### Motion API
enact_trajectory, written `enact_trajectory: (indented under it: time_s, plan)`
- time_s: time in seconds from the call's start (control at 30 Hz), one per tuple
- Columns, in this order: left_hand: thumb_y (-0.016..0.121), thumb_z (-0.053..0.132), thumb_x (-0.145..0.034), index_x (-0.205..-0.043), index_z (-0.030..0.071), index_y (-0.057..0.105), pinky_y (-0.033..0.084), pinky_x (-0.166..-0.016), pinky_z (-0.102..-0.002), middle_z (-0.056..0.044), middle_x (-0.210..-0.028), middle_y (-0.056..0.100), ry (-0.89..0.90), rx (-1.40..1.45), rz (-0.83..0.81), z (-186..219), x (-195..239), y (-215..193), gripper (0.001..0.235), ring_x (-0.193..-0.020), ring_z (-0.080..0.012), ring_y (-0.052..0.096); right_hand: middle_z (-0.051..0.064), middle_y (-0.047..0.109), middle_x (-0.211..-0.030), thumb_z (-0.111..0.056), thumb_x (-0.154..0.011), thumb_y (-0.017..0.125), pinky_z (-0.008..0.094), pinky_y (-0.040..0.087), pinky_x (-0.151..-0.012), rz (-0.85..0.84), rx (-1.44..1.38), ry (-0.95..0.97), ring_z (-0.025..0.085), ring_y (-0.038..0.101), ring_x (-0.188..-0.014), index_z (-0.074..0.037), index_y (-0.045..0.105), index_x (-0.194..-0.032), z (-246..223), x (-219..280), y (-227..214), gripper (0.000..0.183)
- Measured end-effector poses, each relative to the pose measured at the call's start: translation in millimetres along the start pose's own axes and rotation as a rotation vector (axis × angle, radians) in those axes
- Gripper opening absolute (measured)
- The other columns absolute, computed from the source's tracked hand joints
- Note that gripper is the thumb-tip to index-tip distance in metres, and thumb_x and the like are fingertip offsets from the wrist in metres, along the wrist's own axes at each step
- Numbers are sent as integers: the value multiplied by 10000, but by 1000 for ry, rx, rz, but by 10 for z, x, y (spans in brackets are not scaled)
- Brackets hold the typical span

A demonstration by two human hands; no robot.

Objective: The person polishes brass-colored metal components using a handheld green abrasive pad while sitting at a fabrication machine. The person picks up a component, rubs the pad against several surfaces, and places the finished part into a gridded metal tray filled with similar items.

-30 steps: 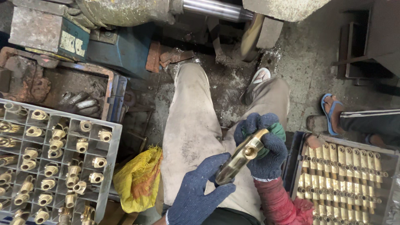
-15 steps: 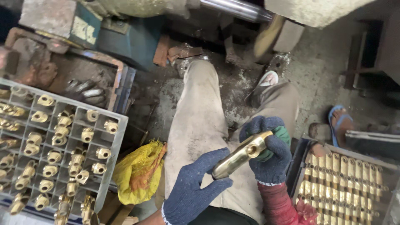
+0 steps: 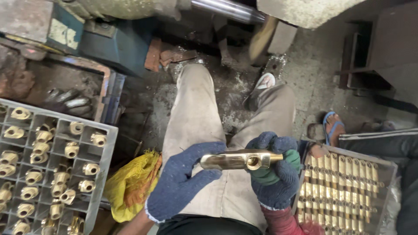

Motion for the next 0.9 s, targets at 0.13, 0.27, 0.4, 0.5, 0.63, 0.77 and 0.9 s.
enact_trajectory:
  time_s: [0.13,0.27,0.4,0.5,0.63,0.77,0.9]
  plan:
    - [794,96,-851,-1306,48,682,583,-923,-298,-90,-1177,802,-7,-120,-38,148,-90,2,472,-1061,-136,730,215,573,-1097,-203,-937,740,463,582,-723,25,-12,-52,372,613,-925,-20,578,-1167,-71,104,1,335]
    - [802,98,-834,-1309,41,667,584,-953,-309,-84,-1236,771,-18,-82,-79,226,-161,51,497,-1120,-139,731,230,601,-1150,-211,-959,735,491,592,-809,-23,-71,-67,382,630,-960,-34,598,-1180,-143,207,-79,315]
    - [815,102,-824,-1297,34,680,587,-951,-321,-91,-1229,776,-18,-82,-108,236,-198,107,496,-1109,-161,732,206,601,-1291,-263,-942,695,554,549,-975,113,-109,-47,398,614,-1150,-87,594,-1297,-164,317,-201,409]
    - [822,115,-825,-1289,29,693,586,-953,-330,-101,-1206,789,23,-121,-139,260,-220,143,490,-1099,-175,737,210,602,-1303,-324,-969,642,575,531,-1011,208,-170,-44,392,613,-1164,-87,577,-1294,-145,332,-276,407]
    - [838,181,-814,-1254,59,706,610,-939,-322,-80,-1175,800,59,-243,-140,274,-283,171,476,-1069,-162,770,230,606,-1220,-307,-1049,627,540,554,-965,148,-103,-55,371,631,-1089,-14,549,-1293,-137,282,-321,390]
    - [858,231,-782,-1226,99,722,620,-841,-309,-57,-1097,815,43,-367,-101,247,-347,180,483,-973,-154,797,238,589,-1193,-308,-1014,657,505,586,-907,216,-24,-32,363,641,-1034,-3,513,-1268,-138,194,-333,422]
    - [883,260,-742,-1175,120,739,634,-735,-296,-40,-987,817,22,-450,-56,229,-400,179,477,-846,-142,809,237,585,-1137,-316,-980,680,412,593,-704,186,-38,4,334,650,-920,2,526,-1300,-165,94,-254,477]
Point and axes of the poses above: each hand's wrist, its own x-axis away from the middle knuckle, its own y-axis out of the palm, z = x × y, the point moved 2 cm from there along -x, towards the middle knuckle
